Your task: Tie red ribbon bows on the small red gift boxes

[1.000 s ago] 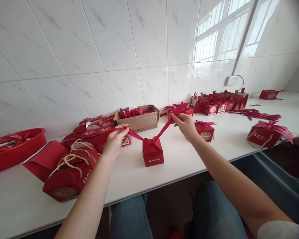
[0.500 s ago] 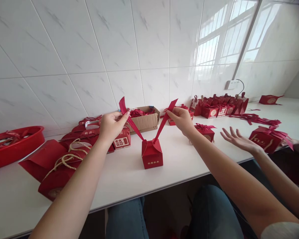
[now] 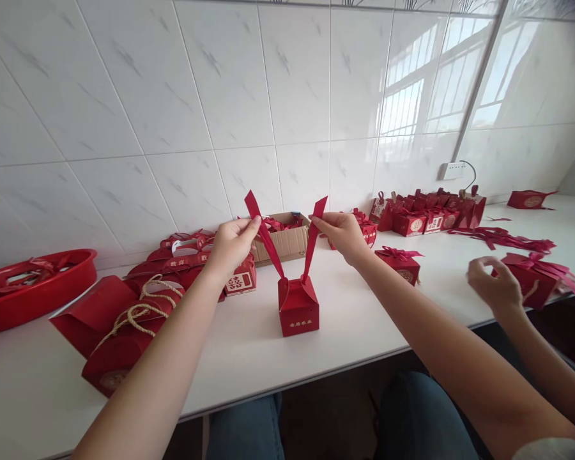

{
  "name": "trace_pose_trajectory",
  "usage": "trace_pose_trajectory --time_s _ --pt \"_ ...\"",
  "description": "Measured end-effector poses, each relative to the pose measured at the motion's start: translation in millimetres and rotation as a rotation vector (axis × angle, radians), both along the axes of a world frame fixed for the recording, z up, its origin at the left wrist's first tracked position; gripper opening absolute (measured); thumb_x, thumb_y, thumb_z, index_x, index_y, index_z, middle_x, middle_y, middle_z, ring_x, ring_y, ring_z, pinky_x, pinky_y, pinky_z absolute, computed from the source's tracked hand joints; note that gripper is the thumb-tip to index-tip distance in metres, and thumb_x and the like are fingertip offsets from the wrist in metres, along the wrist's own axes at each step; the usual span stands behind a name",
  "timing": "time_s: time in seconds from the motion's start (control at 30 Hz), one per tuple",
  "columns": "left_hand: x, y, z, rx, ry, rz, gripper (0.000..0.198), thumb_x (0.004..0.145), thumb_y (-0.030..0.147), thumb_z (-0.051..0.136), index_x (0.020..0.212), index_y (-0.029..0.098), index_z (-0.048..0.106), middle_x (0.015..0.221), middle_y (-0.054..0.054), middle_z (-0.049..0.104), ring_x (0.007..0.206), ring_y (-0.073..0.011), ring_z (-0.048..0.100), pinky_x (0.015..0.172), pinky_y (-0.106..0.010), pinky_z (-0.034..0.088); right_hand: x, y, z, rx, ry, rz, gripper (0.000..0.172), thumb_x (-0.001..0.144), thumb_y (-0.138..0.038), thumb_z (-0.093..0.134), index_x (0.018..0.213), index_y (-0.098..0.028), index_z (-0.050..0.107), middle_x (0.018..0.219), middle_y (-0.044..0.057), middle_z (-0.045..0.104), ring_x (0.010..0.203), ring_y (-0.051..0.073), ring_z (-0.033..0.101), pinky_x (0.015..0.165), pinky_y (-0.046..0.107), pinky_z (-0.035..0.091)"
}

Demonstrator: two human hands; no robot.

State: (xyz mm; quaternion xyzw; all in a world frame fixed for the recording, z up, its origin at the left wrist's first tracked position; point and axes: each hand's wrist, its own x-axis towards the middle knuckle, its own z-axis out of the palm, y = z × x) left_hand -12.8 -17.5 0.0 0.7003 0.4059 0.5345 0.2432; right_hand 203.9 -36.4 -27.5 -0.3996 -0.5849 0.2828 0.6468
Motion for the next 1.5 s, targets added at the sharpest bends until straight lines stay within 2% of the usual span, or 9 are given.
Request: trace_pose_trajectory --time_s 0.13,0.3,0.5,0.63,0.8,0.97,1.2,1.4,1.5 --pt "9.1 3.7 0.0 -0.032 -0.079 -0.086 0.038 0.074 0.053 0.061 0.071 0.015 0.068 0.066 -0.003 0.062 0.059 -0.0142 0.055 0.055 -0.024 0.046 -5.6 1.7 5.3 -0.021 0.058 0.071 0.028 0.072 -0.043 0.068 0.083 -0.017 0.072 0.081 0.006 0.072 0.078 0.019 0.065 0.069 0.032 0.052" --pt "21.6 2.8 -0.4 -0.028 -0.094 -0.065 0.035 0.074 0.052 0.062 0.073 0.018 0.069 0.06 0.0 0.059 0.055 -0.0128 0.051 0.052 -0.023 0.039 -9.4 7.5 7.8 -0.008 0.081 0.12 0.031 0.074 -0.048 0.065 0.083 -0.018 0.071 0.081 0.006 0.071 0.08 0.019 0.065 0.07 0.031 0.052" --pt "24.7 -1.4 -4.5 0.013 -0.044 -0.058 0.035 0.074 0.051 0.062 0.074 0.017 0.071 0.062 0.0 0.061 0.061 -0.0147 0.051 0.056 -0.024 0.036 -10.7 8.2 13.1 -0.015 0.088 0.152 0.032 0.073 -0.048 0.067 0.086 -0.019 0.072 0.083 0.006 0.071 0.082 0.02 0.066 0.071 0.033 0.052" --pt "22.8 -1.5 -6.9 0.012 -0.028 -0.064 0.037 0.074 0.053 0.062 0.073 0.017 0.071 0.063 0.0 0.062 0.064 -0.0156 0.053 0.059 -0.025 0.037 -10.3 7.7 16.5 -0.004 0.093 0.137 0.031 0.073 -0.047 0.067 0.086 -0.019 0.072 0.085 0.006 0.071 0.084 0.021 0.065 0.075 0.035 0.052" --pt "22.0 -1.9 -4.0 0.049 -0.116 -0.133 0.035 0.076 0.05 0.061 0.082 0.018 0.073 0.078 -0.004 0.069 0.075 -0.0176 0.059 0.07 -0.027 0.043 -12.8 6.1 19.8 -0.021 0.118 0.166 0.029 0.073 -0.044 0.069 0.086 -0.018 0.072 0.084 0.006 0.071 0.083 0.019 0.066 0.076 0.035 0.052" --pt "22.1 -7.3 2.4 0.02 -0.173 -0.126 0.037 0.073 0.052 0.064 0.082 0.017 0.073 0.064 -0.003 0.066 0.066 -0.0175 0.059 0.061 -0.027 0.044 -15.9 -1.9 26.7 -0.016 0.144 0.179 0.027 0.074 -0.04 0.069 0.086 -0.017 0.072 0.08 0.005 0.071 0.08 0.017 0.066 0.078 0.033 0.052" --pt "19.5 -15.9 3.6 0.018 -0.129 -0.144 0.035 0.074 0.052 0.063 0.076 0.018 0.071 0.059 0.0 0.061 0.058 -0.015 0.057 0.053 -0.025 0.041 -15.0 -7.7 26.1 -0.021 0.115 0.188 0.028 0.074 -0.042 0.069 0.086 -0.017 0.072 0.083 0.006 0.071 0.083 0.018 0.066 0.078 0.034 0.053" --pt "15.1 -16.8 -0.6 0.044 -0.083 -0.189 0.035 0.078 0.051 0.058 0.073 0.018 0.067 0.07 0.0 0.064 0.069 -0.0147 0.058 0.065 -0.025 0.044 -19.2 -7.0 20.7 -0.045 0.133 0.253 0.027 0.071 -0.041 0.071 0.08 -0.015 0.071 0.079 0.006 0.071 0.078 0.017 0.066 0.08 0.035 0.052" --pt "15.2 -18.4 -0.7 0.043 -0.039 -0.223 0.035 0.082 0.05 0.054 0.075 0.018 0.066 0.076 -0.001 0.064 0.076 -0.0152 0.058 0.072 -0.026 0.043 -25.2 -5.2 21.8 -0.052 0.12 0.253 0.027 0.07 -0.039 0.072 0.081 -0.015 0.069 0.073 0.004 0.069 0.071 0.016 0.066 0.076 0.033 0.053"
